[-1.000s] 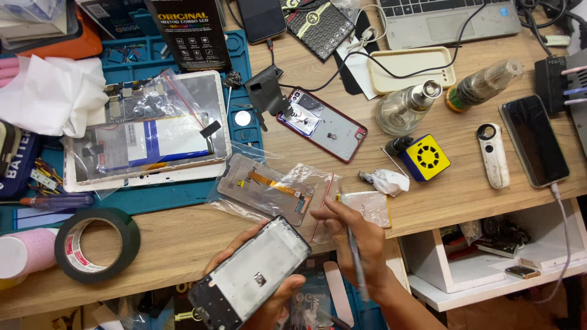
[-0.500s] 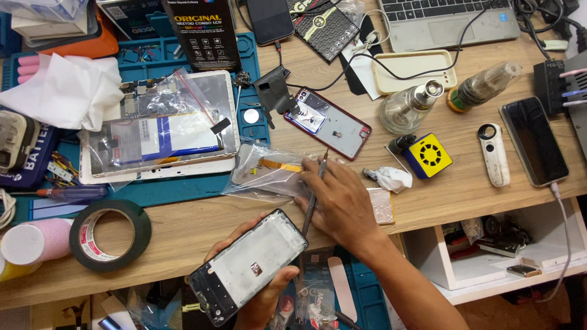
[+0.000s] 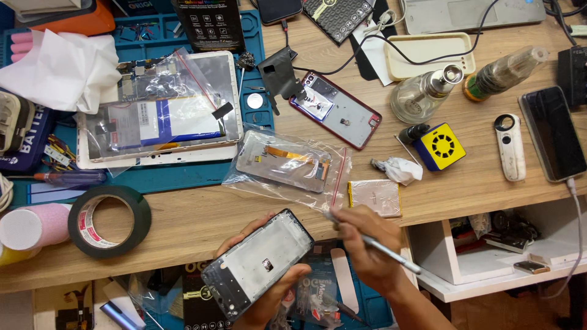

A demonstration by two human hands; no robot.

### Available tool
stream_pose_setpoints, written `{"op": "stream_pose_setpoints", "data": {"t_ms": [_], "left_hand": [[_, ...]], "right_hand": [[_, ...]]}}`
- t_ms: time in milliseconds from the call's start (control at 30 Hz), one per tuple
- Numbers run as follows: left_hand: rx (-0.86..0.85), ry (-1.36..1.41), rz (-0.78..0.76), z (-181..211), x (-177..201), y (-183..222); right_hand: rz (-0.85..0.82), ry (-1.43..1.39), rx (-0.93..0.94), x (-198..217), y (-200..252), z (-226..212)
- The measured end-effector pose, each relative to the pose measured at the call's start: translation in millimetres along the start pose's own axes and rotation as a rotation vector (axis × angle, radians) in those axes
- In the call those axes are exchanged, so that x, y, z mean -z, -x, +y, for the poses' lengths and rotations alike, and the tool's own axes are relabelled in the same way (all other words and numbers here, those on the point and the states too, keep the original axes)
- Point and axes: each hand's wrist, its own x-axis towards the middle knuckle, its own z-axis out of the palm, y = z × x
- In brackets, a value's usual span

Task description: The person holds a disassembled smartphone chassis and uses a metal spudger to carefully pry and separate the screen assembly from the frame. The person works along the edges of the device, applying pressure to release adhesive or clips while keeping the phone steady with the other hand.

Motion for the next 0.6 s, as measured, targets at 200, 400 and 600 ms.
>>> {"op": "stream_pose_setpoints", "data": {"t_ms": [200, 400, 600], "left_hand": [[0.063, -0.161, -0.009, -2, 5, 6], [-0.045, -0.214, -0.014, -16, 14, 16], [-0.106, -0.208, -0.003, -23, 17, 19]], "right_hand": [[-0.147, 0.045, -0.016, -10, -5, -14], [-0.180, 0.067, 0.053, -12, -3, -11], [-0.236, 0.053, 0.051, -12, -6, -13]]}}
